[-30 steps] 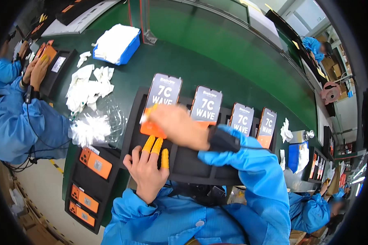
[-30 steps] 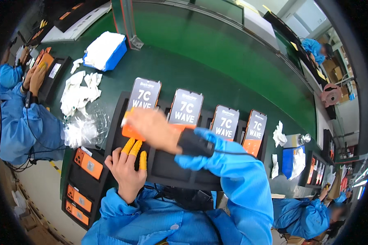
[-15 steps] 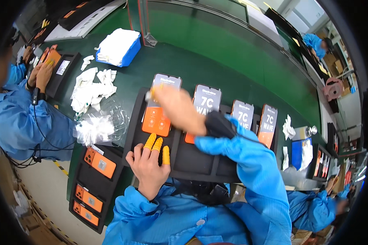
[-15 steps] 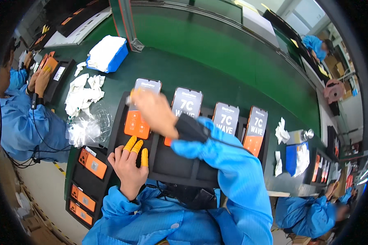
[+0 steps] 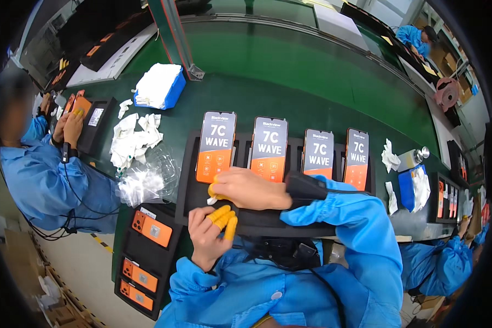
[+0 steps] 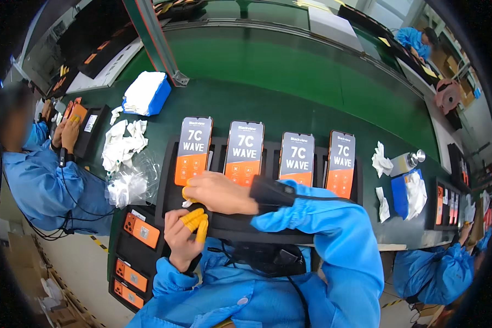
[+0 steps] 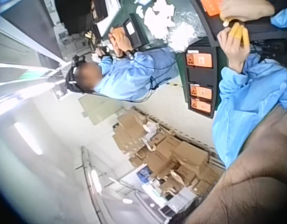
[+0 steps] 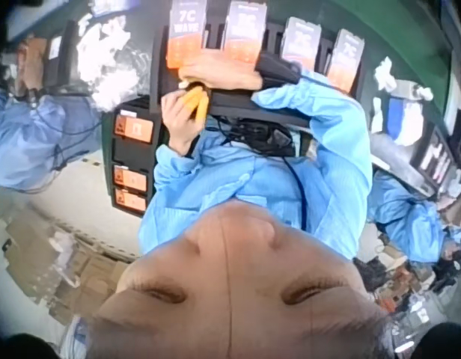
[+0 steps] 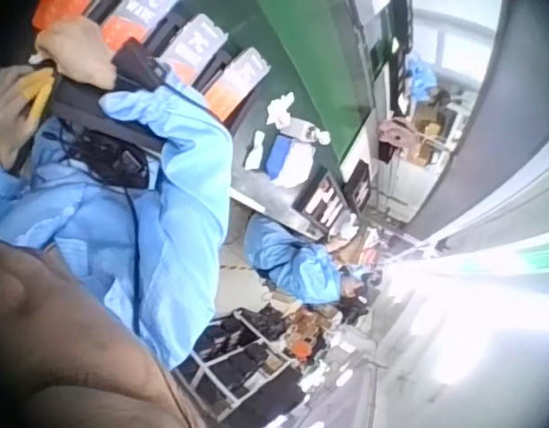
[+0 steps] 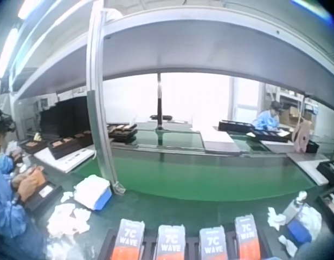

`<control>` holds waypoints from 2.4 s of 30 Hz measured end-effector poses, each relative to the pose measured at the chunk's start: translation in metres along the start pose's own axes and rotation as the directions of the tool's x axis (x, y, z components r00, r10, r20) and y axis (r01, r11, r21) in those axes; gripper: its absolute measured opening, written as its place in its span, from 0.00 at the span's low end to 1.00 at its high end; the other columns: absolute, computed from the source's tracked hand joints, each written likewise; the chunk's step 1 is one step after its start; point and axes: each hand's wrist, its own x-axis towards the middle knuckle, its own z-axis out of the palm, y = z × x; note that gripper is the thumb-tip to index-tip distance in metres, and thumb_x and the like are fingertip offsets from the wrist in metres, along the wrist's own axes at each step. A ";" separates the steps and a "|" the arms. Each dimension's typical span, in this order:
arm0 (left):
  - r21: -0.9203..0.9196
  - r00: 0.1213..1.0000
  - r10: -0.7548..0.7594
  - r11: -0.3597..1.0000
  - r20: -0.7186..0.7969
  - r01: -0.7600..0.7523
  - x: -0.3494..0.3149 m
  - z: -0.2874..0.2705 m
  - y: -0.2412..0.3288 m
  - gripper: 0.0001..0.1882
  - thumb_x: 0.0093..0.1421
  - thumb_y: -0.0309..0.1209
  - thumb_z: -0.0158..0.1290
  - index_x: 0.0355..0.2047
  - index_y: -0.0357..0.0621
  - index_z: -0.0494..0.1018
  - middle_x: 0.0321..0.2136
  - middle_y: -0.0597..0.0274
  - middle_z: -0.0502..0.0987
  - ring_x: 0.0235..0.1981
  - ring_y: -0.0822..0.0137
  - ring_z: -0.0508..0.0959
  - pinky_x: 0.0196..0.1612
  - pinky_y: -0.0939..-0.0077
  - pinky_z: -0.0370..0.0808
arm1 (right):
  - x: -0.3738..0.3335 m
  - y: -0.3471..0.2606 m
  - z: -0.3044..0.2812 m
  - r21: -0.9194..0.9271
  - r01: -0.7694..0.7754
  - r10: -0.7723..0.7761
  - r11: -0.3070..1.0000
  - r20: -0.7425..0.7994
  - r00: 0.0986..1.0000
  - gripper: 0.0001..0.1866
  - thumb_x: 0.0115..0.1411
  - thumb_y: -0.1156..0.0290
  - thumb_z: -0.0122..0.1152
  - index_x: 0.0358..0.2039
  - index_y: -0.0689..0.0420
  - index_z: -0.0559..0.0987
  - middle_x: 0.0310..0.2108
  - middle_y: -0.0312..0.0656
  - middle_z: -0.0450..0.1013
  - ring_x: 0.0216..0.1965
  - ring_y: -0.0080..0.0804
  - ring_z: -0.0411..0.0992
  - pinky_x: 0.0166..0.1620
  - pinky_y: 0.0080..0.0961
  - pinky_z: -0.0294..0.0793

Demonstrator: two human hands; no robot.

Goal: Cleaning the surfaces and lenses of orange smartphone backs and screen components using a cloth and cleaning solution.

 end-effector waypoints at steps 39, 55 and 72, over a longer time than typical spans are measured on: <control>0.097 0.766 0.176 0.950 0.618 -0.297 0.122 0.123 0.096 0.17 0.49 0.39 0.60 0.31 0.39 0.70 0.18 0.52 0.74 0.25 0.50 0.75 0.31 0.59 0.68 | -0.198 -0.044 -0.125 -0.208 -0.817 0.563 0.538 -0.632 0.532 0.21 0.52 0.71 0.62 0.47 0.56 0.72 0.33 0.46 0.70 0.35 0.44 0.71 0.36 0.34 0.72; 0.204 0.861 0.034 0.966 0.508 -0.158 0.127 0.119 0.097 0.23 0.43 0.40 0.57 0.34 0.34 0.68 0.16 0.49 0.75 0.22 0.51 0.76 0.36 0.64 0.63 | -0.189 -0.032 -0.114 -0.163 -0.891 0.641 0.423 -0.641 0.422 0.25 0.48 0.74 0.62 0.47 0.65 0.68 0.31 0.50 0.71 0.35 0.47 0.71 0.37 0.38 0.72; -0.104 0.667 -0.116 0.954 0.736 0.282 0.125 0.124 0.057 0.22 0.57 0.24 0.45 0.52 0.33 0.58 0.37 0.35 0.72 0.42 0.37 0.70 0.44 0.54 0.64 | -0.247 -0.057 -0.132 0.244 -0.896 0.619 0.371 -0.785 0.042 0.25 0.57 0.80 0.52 0.56 0.66 0.62 0.23 0.52 0.71 0.22 0.46 0.72 0.26 0.34 0.69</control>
